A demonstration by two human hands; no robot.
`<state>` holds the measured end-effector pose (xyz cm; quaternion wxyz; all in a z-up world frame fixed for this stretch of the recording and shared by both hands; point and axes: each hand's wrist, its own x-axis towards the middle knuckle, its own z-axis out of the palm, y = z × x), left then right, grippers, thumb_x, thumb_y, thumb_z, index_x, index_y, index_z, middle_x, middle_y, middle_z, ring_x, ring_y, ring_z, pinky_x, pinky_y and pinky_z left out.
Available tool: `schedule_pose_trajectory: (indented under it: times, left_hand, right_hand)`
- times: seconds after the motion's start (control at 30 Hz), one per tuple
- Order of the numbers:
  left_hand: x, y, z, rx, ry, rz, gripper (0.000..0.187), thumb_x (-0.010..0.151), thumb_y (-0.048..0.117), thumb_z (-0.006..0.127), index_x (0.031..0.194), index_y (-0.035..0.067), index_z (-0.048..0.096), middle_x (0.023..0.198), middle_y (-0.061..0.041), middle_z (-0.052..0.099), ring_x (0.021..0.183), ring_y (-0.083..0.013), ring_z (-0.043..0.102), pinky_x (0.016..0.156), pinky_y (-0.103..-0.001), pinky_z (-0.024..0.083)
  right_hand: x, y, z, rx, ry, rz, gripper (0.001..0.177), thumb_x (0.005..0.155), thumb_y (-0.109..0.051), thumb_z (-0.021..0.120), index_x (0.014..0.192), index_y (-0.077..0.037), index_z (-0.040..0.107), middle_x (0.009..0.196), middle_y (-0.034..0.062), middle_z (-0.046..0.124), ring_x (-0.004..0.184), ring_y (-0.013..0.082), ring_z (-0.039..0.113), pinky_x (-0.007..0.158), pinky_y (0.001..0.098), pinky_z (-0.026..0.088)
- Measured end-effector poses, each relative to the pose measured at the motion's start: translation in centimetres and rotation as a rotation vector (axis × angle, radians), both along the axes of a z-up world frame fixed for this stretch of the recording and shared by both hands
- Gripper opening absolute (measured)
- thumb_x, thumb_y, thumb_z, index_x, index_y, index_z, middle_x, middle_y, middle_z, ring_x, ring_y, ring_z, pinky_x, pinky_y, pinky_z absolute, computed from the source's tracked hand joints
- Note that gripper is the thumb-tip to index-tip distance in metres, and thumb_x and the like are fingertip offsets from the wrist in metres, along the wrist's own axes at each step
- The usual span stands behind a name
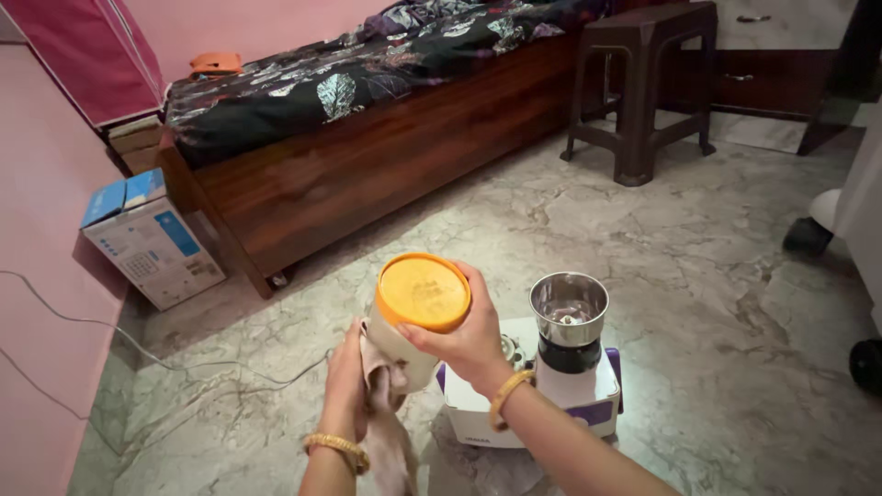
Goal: The person wipes the top of a small white and purple appliance with a cloth, then handles a metal jar and a yellow-lidded container, wiping them and placing them on the appliance.
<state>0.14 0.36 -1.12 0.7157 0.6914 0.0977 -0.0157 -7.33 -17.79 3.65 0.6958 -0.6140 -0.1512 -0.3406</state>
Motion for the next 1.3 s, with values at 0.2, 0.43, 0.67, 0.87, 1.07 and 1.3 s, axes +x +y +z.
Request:
schedule_pose_trajectory:
  times: [0.2, 0.43, 0.67, 0.87, 1.07, 1.3]
  left_hand:
    - [0.7, 3.1, -2.3, 0.830, -0.203, 0.193, 0.066, 0.095, 0.063, 0.056, 0.106, 0.001, 0.075, 0.103, -0.028, 0.075, 0.102, -0.0438, 0.070, 0.091, -0.047, 0.052]
    - [-3.6, 2.2, 1.6, 0.847, -0.259, 0.427, 0.055, 0.090, 0.056, 0.065, 0.104, 0.002, 0.064, 0.095, -0.027, 0.073, 0.094, -0.0470, 0.069, 0.081, -0.054, 0.053]
    - [-5.7, 0.0, 3.6, 0.921, -0.715, 0.565, 0.049, 0.091, 0.044, 0.068, 0.115, 0.004, 0.055, 0.100, -0.022, 0.068, 0.092, -0.0437, 0.066, 0.072, -0.053, 0.052]
    - [-5.7, -1.4, 2.2, 0.874, -0.631, 0.447, 0.043, 0.090, 0.040, 0.066, 0.115, 0.007, 0.055, 0.109, -0.020, 0.067, 0.095, -0.0415, 0.066, 0.075, -0.052, 0.054]
    - [-5.8, -3.1, 0.4, 0.947, -0.601, 0.291, 0.044, 0.089, 0.041, 0.067, 0.112, 0.006, 0.055, 0.109, -0.019, 0.066, 0.100, -0.0411, 0.064, 0.079, -0.051, 0.054]
    - [-5.3, -5.4, -1.1, 0.992, -0.618, 0.157, 0.041, 0.084, 0.033, 0.072, 0.113, 0.009, 0.058, 0.106, -0.016, 0.064, 0.104, -0.0391, 0.061, 0.081, -0.050, 0.053]
  right_hand:
    - [1.0, 2.1, -3.1, 0.185, 0.225, -0.088, 0.085, 0.066, -0.029, 0.090, 0.134, -0.004, 0.046, 0.125, 0.0116, 0.068, 0.114, 0.0188, 0.068, 0.097, 0.0334, 0.058]
    - [0.7, 5.3, -8.2, -0.229, 0.336, -0.418, 0.105, 0.050, -0.045, 0.099, 0.130, -0.001, 0.047, 0.122, 0.0161, 0.059, 0.112, 0.0306, 0.062, 0.095, 0.0414, 0.052]
    - [-1.0, 7.4, -11.4, -0.618, 0.278, -0.252, 0.100, 0.053, -0.045, 0.096, 0.135, -0.008, 0.054, 0.124, 0.0171, 0.065, 0.115, 0.0381, 0.063, 0.099, 0.0463, 0.050]
    - [-0.8, 6.9, -14.2, -0.631, 0.317, -0.196, 0.108, 0.051, -0.045, 0.100, 0.135, -0.003, 0.048, 0.126, 0.0232, 0.061, 0.118, 0.0419, 0.059, 0.097, 0.0484, 0.050]
    - [-0.3, 5.1, -15.5, -0.800, 0.348, -0.202, 0.112, 0.048, -0.042, 0.100, 0.137, -0.001, 0.046, 0.131, 0.0222, 0.059, 0.122, 0.0425, 0.057, 0.096, 0.0481, 0.051]
    - [-0.8, -1.2, -13.2, -0.934, 0.034, -0.337, 0.068, 0.066, -0.035, 0.086, 0.125, -0.011, 0.062, 0.121, 0.0099, 0.063, 0.116, 0.0302, 0.062, 0.095, 0.0428, 0.054]
